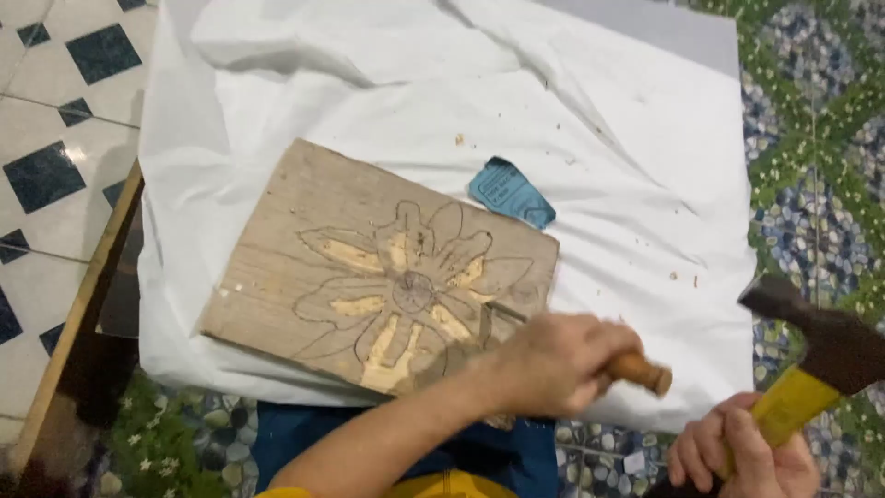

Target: Carving a floral design into a wooden board using a hammer and chisel.

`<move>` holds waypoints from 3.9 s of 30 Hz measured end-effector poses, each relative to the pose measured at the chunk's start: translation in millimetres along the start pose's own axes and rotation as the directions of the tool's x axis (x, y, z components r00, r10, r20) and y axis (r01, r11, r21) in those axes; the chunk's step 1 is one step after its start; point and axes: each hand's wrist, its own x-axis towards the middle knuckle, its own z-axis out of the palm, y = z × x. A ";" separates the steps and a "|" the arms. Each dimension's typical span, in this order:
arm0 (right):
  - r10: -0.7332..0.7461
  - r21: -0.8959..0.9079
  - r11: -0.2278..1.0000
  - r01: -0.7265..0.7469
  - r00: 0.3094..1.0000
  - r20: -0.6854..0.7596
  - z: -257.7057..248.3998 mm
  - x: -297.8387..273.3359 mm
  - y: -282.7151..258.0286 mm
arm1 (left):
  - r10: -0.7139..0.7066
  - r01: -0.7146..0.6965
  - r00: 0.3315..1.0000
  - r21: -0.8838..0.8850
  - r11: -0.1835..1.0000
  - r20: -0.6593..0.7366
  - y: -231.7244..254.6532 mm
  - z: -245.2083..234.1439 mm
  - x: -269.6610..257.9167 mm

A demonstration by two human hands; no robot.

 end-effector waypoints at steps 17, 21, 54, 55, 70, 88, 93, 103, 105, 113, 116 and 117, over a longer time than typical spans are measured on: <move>0.058 0.164 0.985 -0.058 0.998 0.010 -24.8 6.5 58.6 | -0.038 0.040 0.993 0.018 0.999 -0.114 11.3 2.5 -1.7; 0.042 0.138 0.989 -0.043 0.999 0.013 -22.0 5.9 56.7 | -0.052 0.052 0.992 0.001 0.999 -0.115 12.2 -1.9 -0.8; 0.141 -0.378 0.926 0.001 0.927 0.347 -127.5 10.6 203.6 | -0.147 0.153 0.987 0.086 0.985 -0.067 -34.1 25.8 0.9; 0.143 -0.377 0.926 -0.002 0.928 0.345 -88.1 13.9 166.3 | -0.148 0.153 0.987 0.085 0.984 -0.064 -35.9 27.9 0.5; 0.131 0.200 0.975 -0.096 0.977 -0.170 -19.3 -8.7 100.9 | -0.167 0.171 0.985 0.167 0.971 -0.042 -53.3 49.2 -5.9; 0.149 0.076 0.987 -0.141 0.982 -0.113 -24.0 -16.8 130.0 | -0.226 0.225 0.974 0.171 0.959 -0.014 -47.4 50.5 -13.0; 0.023 0.499 0.841 -0.209 0.935 0.353 -101.7 8.4 195.8 | -0.212 0.212 0.977 0.189 0.959 -0.019 -52.5 48.1 -6.7; 0.265 0.333 0.909 -0.250 0.964 -0.002 -67.6 -13.2 170.4 | -0.200 0.199 0.980 0.250 0.947 -0.021 -57.5 53.3 -7.4; 0.276 0.220 0.934 -0.281 0.960 0.055 -67.1 -21.3 178.0 | -0.162 0.170 0.985 0.282 0.944 -0.052 -64.1 62.7 -8.0; 0.272 0.352 0.890 -0.289 0.957 0.099 -85.8 -12.3 203.3 | -0.168 0.176 0.984 0.298 0.938 -0.054 -55.3 51.4 -4.8; 0.285 0.225 0.932 -0.283 0.958 0.023 -79.6 -14.9 189.5 | -0.164 0.170 0.985 0.334 0.927 -0.045 -57.8 55.9 -4.2; 0.288 0.192 0.941 -0.279 0.957 -0.018 -81.8 -15.1 186.9 | -0.170 0.173 0.985 0.336 0.926 -0.039 -58.8 58.2 -6.0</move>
